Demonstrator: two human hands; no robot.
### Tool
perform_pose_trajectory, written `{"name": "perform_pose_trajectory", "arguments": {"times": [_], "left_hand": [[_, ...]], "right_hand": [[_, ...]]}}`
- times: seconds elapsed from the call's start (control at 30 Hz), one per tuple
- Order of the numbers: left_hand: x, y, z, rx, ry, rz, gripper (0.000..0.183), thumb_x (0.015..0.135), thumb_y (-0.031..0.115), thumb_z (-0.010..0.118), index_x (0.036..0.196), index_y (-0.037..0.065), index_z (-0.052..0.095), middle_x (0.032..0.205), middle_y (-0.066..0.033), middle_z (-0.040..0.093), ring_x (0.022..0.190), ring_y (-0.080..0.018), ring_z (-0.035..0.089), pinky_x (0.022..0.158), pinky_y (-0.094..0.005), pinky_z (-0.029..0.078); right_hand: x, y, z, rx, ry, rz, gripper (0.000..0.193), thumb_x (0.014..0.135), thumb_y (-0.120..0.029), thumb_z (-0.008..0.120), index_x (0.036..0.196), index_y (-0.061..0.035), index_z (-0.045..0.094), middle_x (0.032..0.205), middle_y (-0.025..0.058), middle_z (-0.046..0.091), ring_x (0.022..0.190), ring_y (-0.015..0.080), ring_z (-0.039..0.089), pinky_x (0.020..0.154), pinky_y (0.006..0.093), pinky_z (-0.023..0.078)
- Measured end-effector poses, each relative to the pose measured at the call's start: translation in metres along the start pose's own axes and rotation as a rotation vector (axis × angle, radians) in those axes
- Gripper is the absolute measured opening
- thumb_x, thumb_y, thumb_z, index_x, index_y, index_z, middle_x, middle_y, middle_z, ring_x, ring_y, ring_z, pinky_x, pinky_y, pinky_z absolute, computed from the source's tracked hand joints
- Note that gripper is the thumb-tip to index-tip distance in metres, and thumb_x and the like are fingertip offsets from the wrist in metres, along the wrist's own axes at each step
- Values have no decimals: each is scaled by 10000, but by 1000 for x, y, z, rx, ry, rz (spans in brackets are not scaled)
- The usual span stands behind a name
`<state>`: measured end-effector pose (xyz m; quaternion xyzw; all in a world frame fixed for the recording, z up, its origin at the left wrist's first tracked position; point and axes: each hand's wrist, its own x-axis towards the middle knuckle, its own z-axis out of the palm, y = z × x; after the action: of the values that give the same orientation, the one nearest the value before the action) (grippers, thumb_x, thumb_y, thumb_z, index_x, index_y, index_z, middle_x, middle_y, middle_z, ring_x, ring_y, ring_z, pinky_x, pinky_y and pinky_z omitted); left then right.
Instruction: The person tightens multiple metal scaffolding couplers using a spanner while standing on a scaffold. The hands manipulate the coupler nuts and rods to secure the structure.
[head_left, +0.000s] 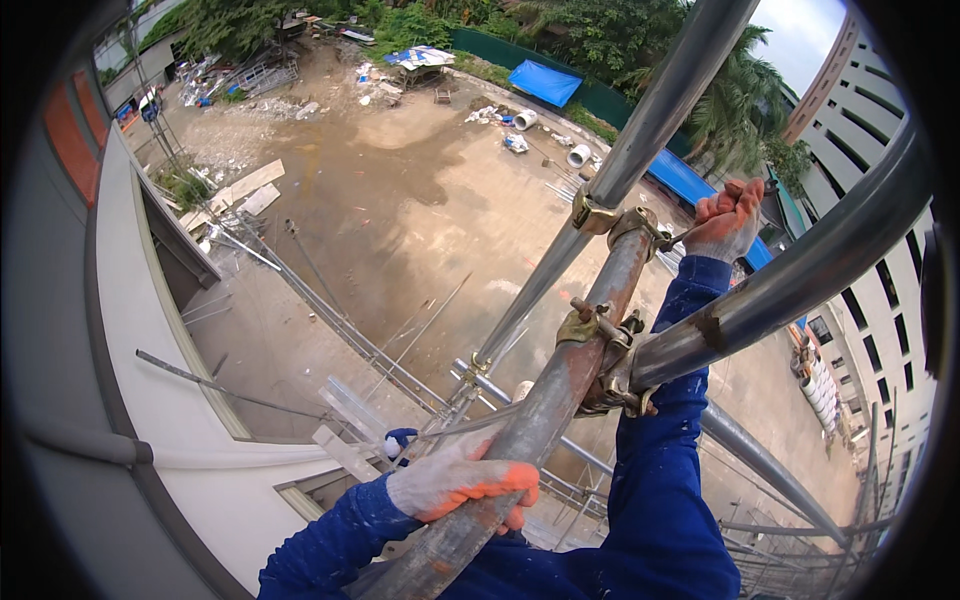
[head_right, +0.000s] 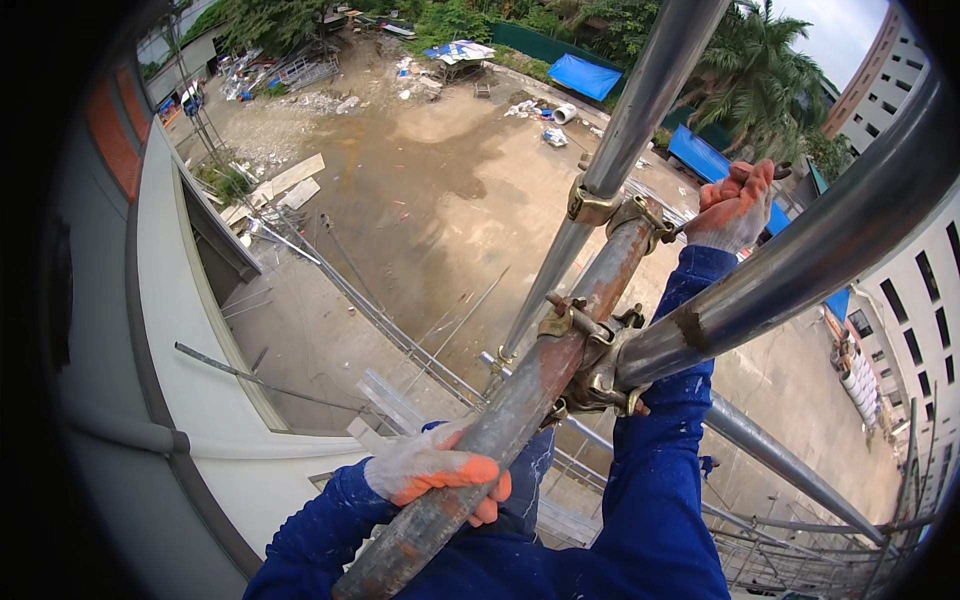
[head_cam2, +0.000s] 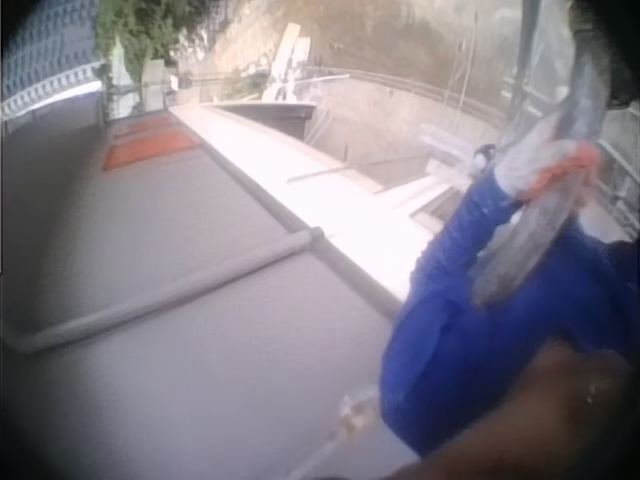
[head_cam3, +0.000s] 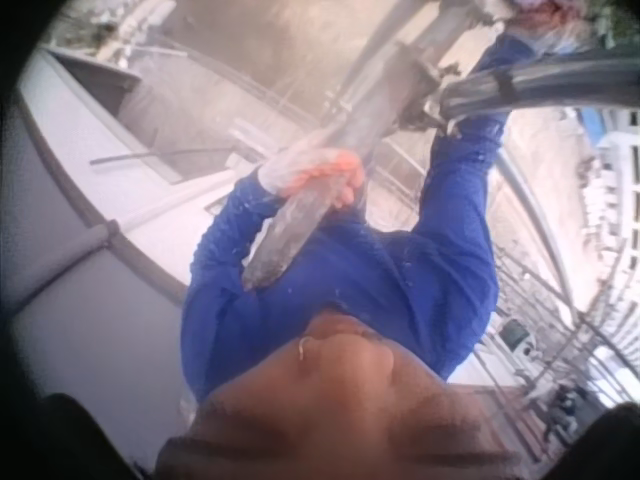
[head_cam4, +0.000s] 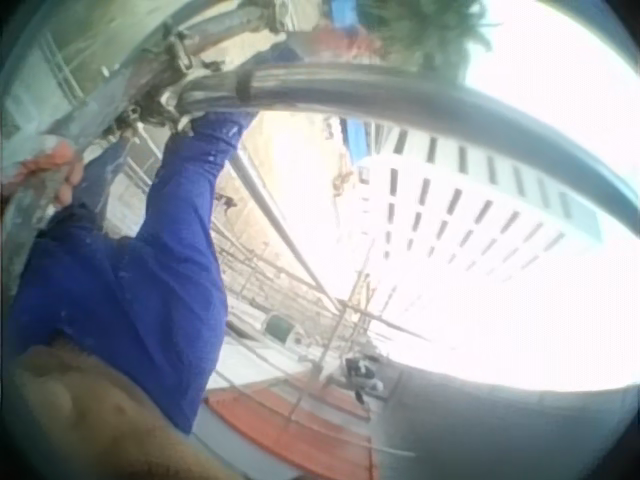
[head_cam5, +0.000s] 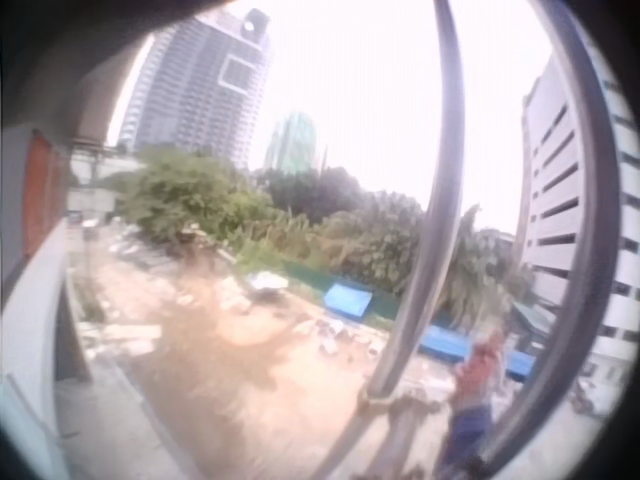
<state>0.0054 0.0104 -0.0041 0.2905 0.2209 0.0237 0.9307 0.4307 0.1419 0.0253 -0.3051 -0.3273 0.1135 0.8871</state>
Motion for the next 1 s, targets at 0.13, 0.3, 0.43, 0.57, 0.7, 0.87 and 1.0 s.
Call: {"name": "perform_pose_trajectory", "arguments": {"times": [0.13,0.3,0.43,0.57,0.7,0.87,1.0], "left_hand": [[-1,3,0,13,22,-31,593,874,208,635,1342,37,312,957,-151,612,776,-210,656,661,-344,557],[-1,3,1,-32,14,-14,583,873,210,635,1334,31,324,962,-151,612,766,-209,660,659,-337,560],[-2,3,2,-10,12,16,585,873,212,637,1332,29,323,966,-151,611,755,-211,662,661,-339,561],[-2,4,2,-13,4,-4,584,873,212,639,1329,29,324,961,-148,611,754,-211,661,659,-340,561],[-1,5,2,-8,27,-17,551,866,230,647,1291,20,364,955,-143,611,760,-208,657,654,-336,559],[-2,3,3,4,55,-33,507,865,223,636,1257,9,396,955,-144,613,760,-209,657,653,-335,557],[-2,5,5,-1,35,-13,493,869,201,621,1259,6,392,955,-150,613,756,-212,655,654,-341,555]], "right_hand": [[63,70,-50,553,-277,1384,234,953,-251,458,806,-77,511,557,-39,359,456,82,351,386,259,294],[77,118,-116,449,-34,1352,211,940,-247,461,821,-80,512,560,-37,362,447,91,341,387,263,310],[68,122,-134,381,74,1301,194,929,-243,464,833,-82,514,562,-35,364,439,98,333,388,266,322],[39,114,-121,249,229,1185,179,918,-240,466,845,-84,515,565,-33,367,432,106,324,389,269,334],[13,52,-77,193,435,626,196,923,-266,476,897,-75,512,572,-22,364,421,121,303,384,265,325],[-17,-23,-17,-68,117,-212,313,916,-383,541,790,-106,469,560,-20,336,433,96,293,376,254,246],[-24,-25,-15,37,-90,-405,302,871,-351,593,746,-102,475,554,-17,330,431,100,301,375,264,249]]}}
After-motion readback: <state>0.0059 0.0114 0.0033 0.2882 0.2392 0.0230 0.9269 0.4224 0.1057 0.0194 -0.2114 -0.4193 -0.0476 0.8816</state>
